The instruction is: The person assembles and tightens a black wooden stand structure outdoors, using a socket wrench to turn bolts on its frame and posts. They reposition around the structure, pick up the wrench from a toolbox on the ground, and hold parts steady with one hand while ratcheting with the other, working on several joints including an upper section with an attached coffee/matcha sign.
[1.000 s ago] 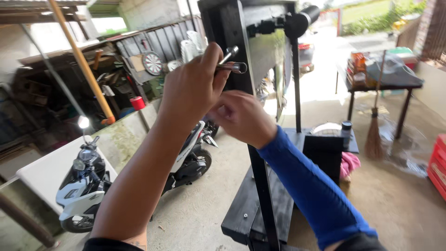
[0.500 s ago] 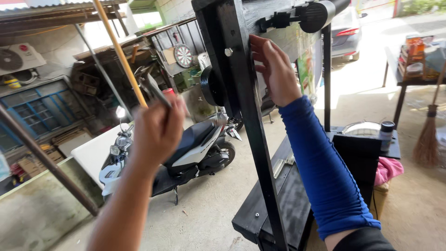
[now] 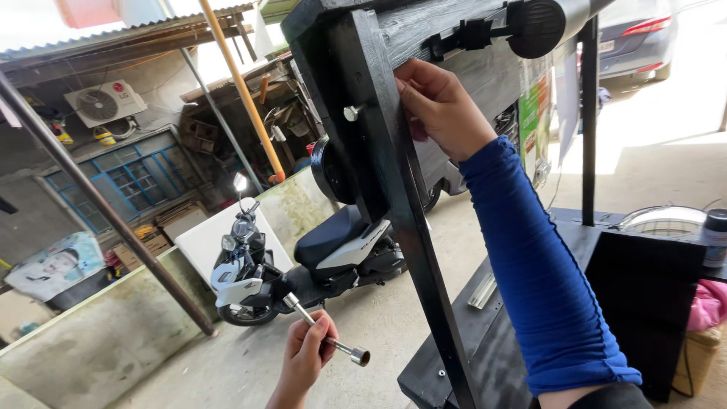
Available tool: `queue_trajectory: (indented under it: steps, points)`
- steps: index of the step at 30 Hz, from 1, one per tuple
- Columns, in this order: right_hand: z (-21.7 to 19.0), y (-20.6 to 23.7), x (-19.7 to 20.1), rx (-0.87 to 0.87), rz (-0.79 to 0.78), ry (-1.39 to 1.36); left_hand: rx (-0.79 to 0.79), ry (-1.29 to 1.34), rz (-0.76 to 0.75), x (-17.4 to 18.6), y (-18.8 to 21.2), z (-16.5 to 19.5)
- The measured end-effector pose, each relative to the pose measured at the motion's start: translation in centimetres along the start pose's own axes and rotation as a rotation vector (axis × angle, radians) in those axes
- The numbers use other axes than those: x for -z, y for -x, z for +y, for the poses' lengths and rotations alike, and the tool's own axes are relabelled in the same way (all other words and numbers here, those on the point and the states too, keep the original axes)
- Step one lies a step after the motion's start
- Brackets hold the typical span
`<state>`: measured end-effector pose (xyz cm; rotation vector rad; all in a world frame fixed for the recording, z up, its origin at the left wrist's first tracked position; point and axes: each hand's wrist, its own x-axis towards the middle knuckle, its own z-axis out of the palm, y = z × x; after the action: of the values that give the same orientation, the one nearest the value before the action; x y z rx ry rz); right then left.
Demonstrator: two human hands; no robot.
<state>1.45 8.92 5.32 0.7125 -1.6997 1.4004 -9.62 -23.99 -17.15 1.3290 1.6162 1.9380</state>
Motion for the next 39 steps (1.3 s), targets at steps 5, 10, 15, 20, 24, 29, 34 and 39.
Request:
queue_trajectory:
  steps: [5, 10, 15, 20, 24, 29, 34, 39]
  points:
    - [-0.6, 0.4, -1.6, -0.012, 0.089, -0.017, -0.003, 0.026, 0.045, 0.6, 1.0, 0.1]
    - [-1.1, 6.6, -1.2, -0.037, 0.252, 0.174, -0.013, 0.061, 0.01, 0.3, 1.7, -1.8]
    - [1.8, 21.5, 0.7, -0.196, 0.51, 0.056, 0.11, 0.221, 0.055, -0.9, 2.0, -5.7]
    - [4.0, 32.1, -5.0, -0.217, 0.852, 0.344, 0.247, 0.388, 0.13, -2.7, 1.1, -9.9]
    - [3.2, 35.8, -13.6, 0.276, 0.475, 0.721, 0.415, 0.462, 0.19, -3.6, 0.9, -12.3]
    - [9.1, 34.8, -18.6, -0.624, 0.014, 0.963, 0.53, 0.463, 0.158, -2.8, 2.5, -14.4]
    - [15.5, 34.0, -17.3, -1.026, 0.141, 1.26, 0.644, 0.347, 0.084, -0.2, 6.0, -15.4]
    - [16.9, 35.5, -17.7, -1.042, 0.195, 1.405, 0.722, 0.389, 0.14, 3.3, 8.9, -16.0]
